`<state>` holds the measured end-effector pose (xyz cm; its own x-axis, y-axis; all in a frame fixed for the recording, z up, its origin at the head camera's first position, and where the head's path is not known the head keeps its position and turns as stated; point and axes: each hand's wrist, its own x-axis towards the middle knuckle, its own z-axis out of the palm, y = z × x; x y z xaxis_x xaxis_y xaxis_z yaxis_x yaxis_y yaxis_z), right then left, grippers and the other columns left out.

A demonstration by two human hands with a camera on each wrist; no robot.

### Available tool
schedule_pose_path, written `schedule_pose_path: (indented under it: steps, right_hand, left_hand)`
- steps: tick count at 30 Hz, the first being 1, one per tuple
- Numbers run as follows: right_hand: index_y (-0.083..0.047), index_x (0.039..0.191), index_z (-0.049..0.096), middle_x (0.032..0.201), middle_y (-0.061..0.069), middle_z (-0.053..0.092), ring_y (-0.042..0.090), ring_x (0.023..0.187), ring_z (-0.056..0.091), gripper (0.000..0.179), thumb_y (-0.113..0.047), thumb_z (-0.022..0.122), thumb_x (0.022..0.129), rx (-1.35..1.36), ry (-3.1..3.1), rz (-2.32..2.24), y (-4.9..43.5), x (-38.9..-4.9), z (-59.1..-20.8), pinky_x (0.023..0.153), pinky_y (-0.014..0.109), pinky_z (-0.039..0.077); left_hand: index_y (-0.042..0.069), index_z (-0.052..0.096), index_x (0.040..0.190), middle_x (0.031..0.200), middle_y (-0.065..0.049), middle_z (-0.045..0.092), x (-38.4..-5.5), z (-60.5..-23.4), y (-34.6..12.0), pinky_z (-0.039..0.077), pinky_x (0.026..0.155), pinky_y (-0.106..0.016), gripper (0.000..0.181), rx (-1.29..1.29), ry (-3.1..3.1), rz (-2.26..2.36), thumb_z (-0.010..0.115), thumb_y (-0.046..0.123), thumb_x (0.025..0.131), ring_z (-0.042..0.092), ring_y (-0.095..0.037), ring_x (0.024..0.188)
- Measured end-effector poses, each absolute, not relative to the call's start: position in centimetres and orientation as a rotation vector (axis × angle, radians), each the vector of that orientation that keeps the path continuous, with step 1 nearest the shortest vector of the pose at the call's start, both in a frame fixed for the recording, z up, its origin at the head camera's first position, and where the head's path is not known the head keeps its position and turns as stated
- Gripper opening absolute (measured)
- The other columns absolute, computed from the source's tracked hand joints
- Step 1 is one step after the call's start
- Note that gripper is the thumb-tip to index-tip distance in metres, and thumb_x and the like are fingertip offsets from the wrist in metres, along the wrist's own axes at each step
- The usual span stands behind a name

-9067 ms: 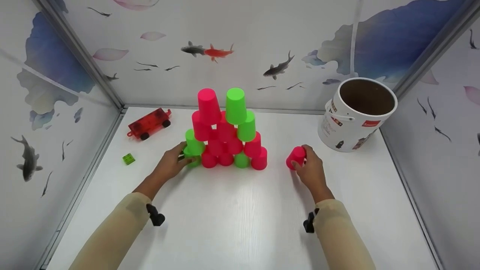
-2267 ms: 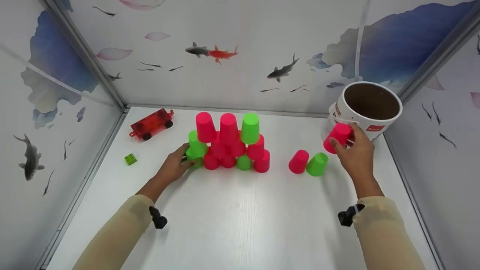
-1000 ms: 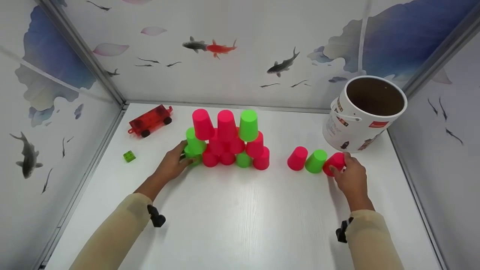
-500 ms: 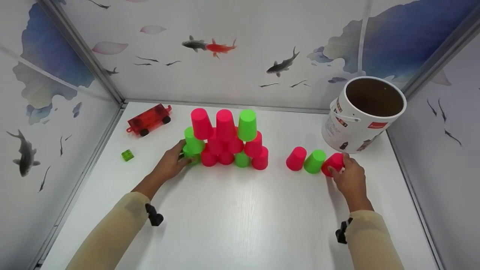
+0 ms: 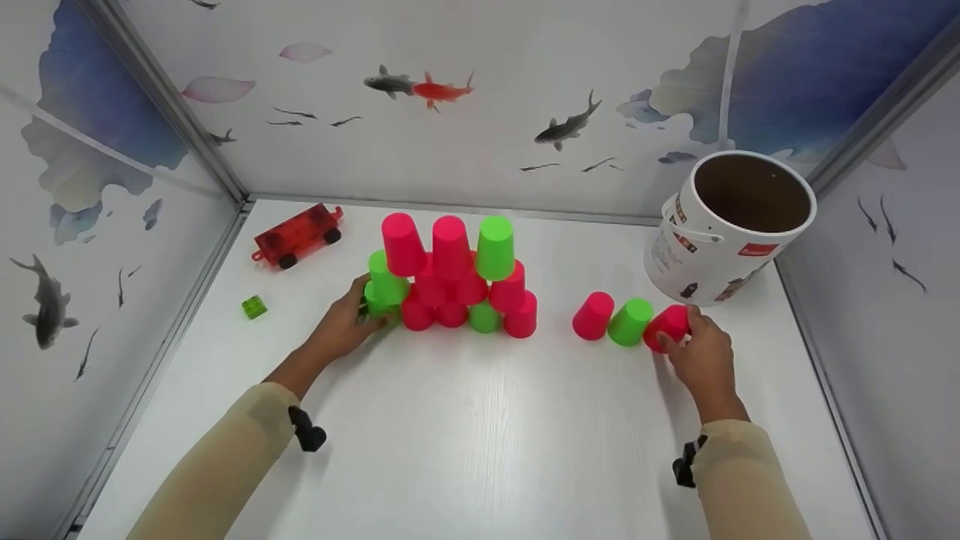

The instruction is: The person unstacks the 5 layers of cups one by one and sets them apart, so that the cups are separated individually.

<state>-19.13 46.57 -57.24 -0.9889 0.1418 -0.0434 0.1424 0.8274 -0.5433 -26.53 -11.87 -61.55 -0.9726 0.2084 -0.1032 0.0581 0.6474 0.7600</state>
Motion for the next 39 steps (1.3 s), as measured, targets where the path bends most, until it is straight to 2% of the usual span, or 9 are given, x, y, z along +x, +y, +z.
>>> schedule_pose_path:
  steps: [4, 9, 23, 32, 39]
  right_hand:
    - [0.011, 0.158, 0.041, 0.153, 0.041, 0.054, 0.064, 0.139, 0.053, 0.073, -0.014, 0.081, 0.102, 0.256, 2.983, -0.881, 46.7, -19.2, -57.2, 0.104, 0.069, 0.054]
    - [0.009, 0.162, 0.037, 0.156, 0.041, 0.050, 0.065, 0.142, 0.050, 0.078, -0.017, 0.080, 0.103, 0.301, 2.946, -0.869, 47.0, -19.3, -56.9, 0.105, 0.069, 0.054]
    - [0.010, 0.160, 0.039, 0.154, 0.041, 0.052, 0.064, 0.139, 0.053, 0.076, -0.015, 0.080, 0.102, 0.289, 2.966, -0.856, 47.2, -19.0, -57.1, 0.103, 0.068, 0.055]
    - [0.011, 0.160, 0.039, 0.153, 0.042, 0.053, 0.065, 0.138, 0.053, 0.075, -0.015, 0.079, 0.102, 0.283, 2.969, -0.835, 47.2, -19.1, -57.2, 0.102, 0.067, 0.055]
    - [0.012, 0.160, 0.039, 0.153, 0.042, 0.052, 0.065, 0.139, 0.053, 0.074, -0.012, 0.079, 0.102, 0.267, 2.965, -0.841, 46.6, -19.4, -57.2, 0.103, 0.067, 0.055]
  left_hand:
    - [0.020, 0.033, 0.170, 0.168, -0.009, 0.051, -26.5, -61.4, -12.0, 0.037, 0.133, -0.055, 0.085, 0.228, 2.653, 1.287, 0.082, 0.034, 0.102, 0.045, -0.032, 0.160]
    - [0.024, 0.039, 0.167, 0.162, -0.005, 0.055, -26.9, -61.3, -11.9, 0.039, 0.132, -0.055, 0.078, 0.288, 2.643, 1.316, 0.081, 0.035, 0.103, 0.049, -0.030, 0.156]
    - [0.022, 0.041, 0.165, 0.159, -0.005, 0.059, -27.5, -61.0, -11.2, 0.045, 0.128, -0.053, 0.075, 0.297, 2.706, 1.275, 0.079, 0.042, 0.103, 0.055, -0.029, 0.149]
    - [0.021, 0.043, 0.164, 0.158, -0.004, 0.059, -27.5, -61.1, -11.1, 0.044, 0.129, -0.053, 0.070, 0.297, 2.664, 1.328, 0.076, 0.039, 0.105, 0.055, -0.028, 0.149]
    - [0.019, 0.043, 0.162, 0.157, -0.007, 0.061, -27.1, -61.7, -11.5, 0.044, 0.129, -0.053, 0.065, 0.288, 2.675, 1.306, 0.074, 0.037, 0.108, 0.056, -0.030, 0.149]
